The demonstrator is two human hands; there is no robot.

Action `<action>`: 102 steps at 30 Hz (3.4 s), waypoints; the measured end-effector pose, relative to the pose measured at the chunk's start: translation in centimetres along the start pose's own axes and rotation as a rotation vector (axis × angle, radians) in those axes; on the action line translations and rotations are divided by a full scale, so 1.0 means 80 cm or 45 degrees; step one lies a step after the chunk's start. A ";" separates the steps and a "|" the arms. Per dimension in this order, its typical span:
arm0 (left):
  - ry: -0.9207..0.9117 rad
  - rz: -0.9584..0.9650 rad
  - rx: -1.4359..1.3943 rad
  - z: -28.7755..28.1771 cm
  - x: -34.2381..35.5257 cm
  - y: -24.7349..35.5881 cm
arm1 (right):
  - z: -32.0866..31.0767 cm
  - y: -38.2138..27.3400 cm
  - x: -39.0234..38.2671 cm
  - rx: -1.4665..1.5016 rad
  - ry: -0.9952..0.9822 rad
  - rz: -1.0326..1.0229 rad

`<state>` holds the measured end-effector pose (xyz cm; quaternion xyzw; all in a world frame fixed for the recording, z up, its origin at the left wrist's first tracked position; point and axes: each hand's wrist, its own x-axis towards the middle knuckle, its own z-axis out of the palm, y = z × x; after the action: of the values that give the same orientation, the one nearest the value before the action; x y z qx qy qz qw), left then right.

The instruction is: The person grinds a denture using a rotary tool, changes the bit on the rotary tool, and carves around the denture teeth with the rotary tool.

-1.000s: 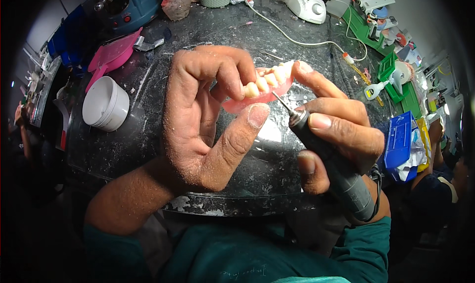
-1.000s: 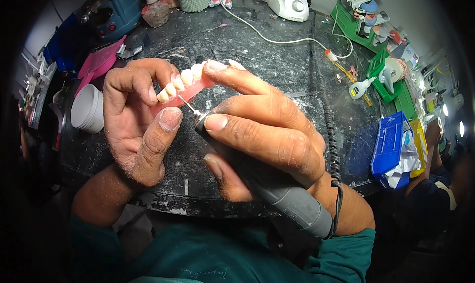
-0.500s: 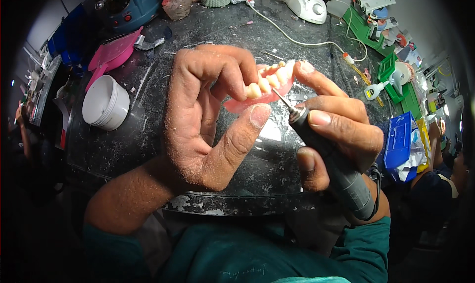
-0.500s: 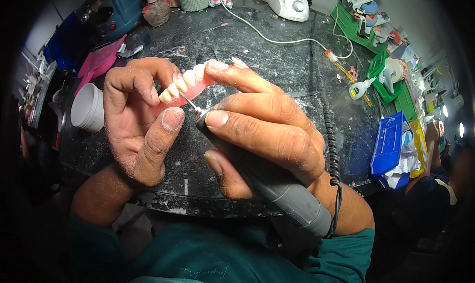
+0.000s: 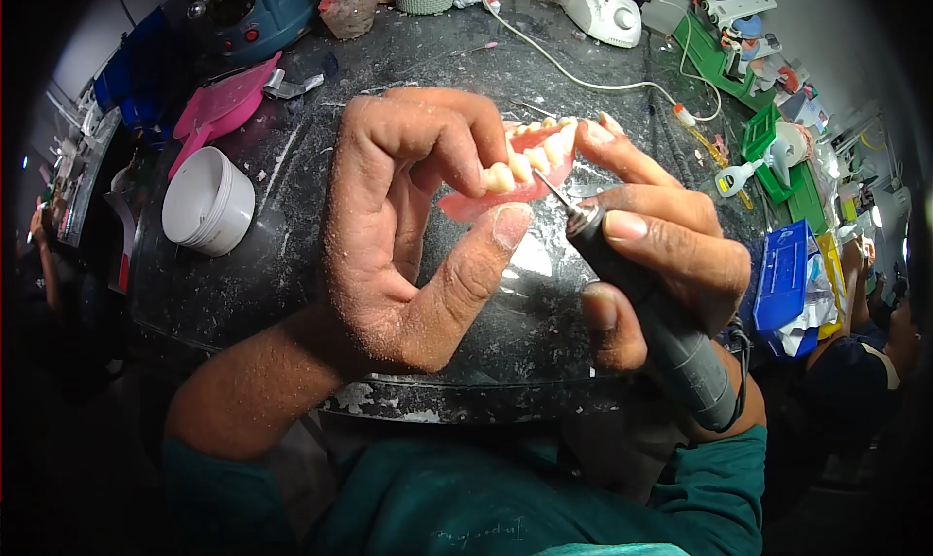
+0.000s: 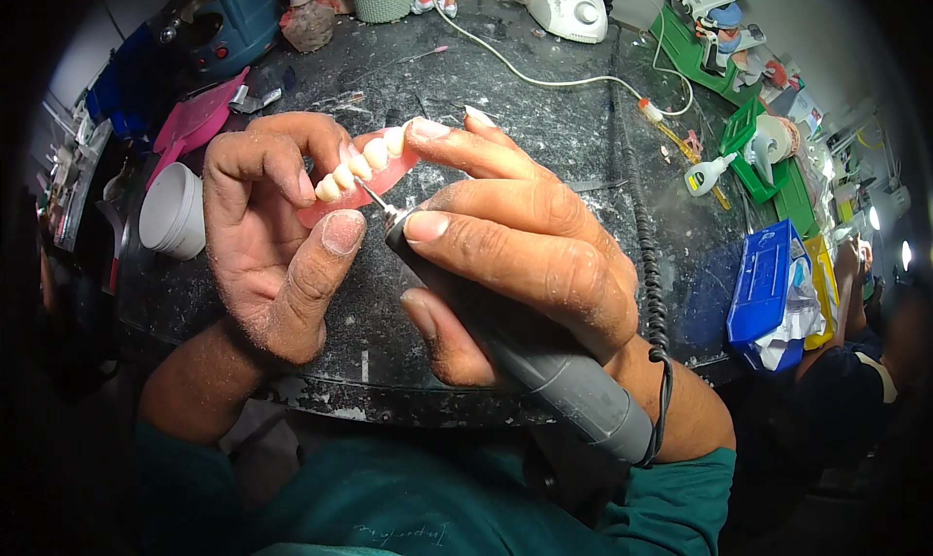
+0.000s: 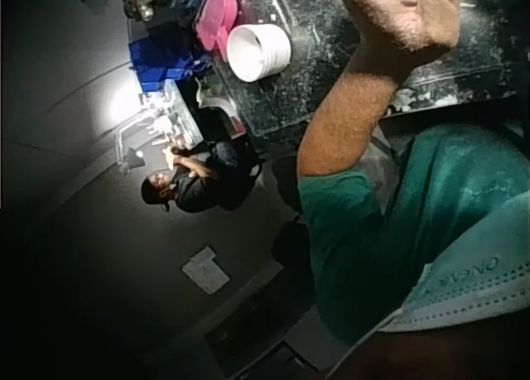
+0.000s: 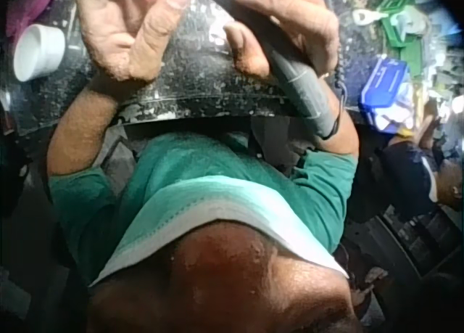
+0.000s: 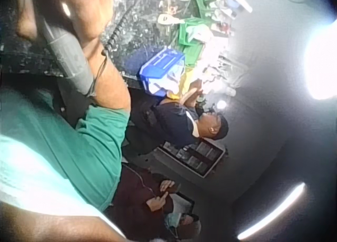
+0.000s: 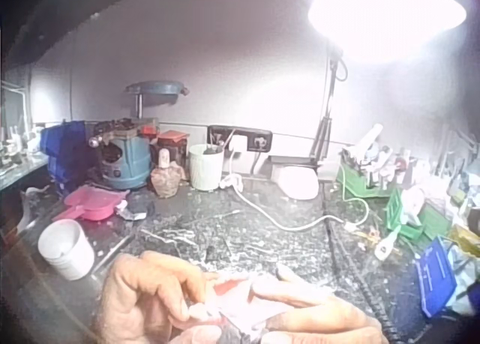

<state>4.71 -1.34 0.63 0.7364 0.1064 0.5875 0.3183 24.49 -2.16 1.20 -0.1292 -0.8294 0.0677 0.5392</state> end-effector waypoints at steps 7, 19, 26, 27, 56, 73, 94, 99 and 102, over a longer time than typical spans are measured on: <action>0.001 0.018 -0.040 0.000 -0.001 -0.004 | -0.007 -0.004 0.003 0.032 -0.106 0.012; 0.006 0.011 -0.026 0.001 -0.001 -0.005 | -0.005 -0.007 0.003 0.014 -0.060 0.092; 0.038 -0.017 -0.062 0.002 -0.001 -0.002 | -0.011 -0.004 0.003 0.026 -0.125 0.060; 0.029 -0.014 -0.044 0.002 0.000 -0.001 | -0.013 -0.004 0.004 0.019 -0.161 0.052; 0.008 0.054 0.019 -0.002 0.000 -0.005 | -0.004 -0.002 0.003 -0.051 -0.095 -0.014; -0.010 0.042 0.006 0.000 0.001 -0.005 | -0.008 -0.003 0.004 -0.068 -0.114 -0.005; 0.018 -0.023 0.012 0.001 0.001 0.002 | -0.007 -0.004 0.004 -0.065 -0.097 0.021; 0.014 -0.031 -0.001 0.002 0.001 0.001 | -0.007 -0.004 0.003 -0.045 -0.067 0.016; 0.003 -0.045 -0.001 0.002 0.000 0.003 | -0.007 -0.005 0.005 -0.051 -0.076 0.008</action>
<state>4.78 -1.57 0.71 0.7335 0.1197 0.5828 0.3287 24.83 -2.43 1.87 -0.1405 -0.8459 0.0567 0.5113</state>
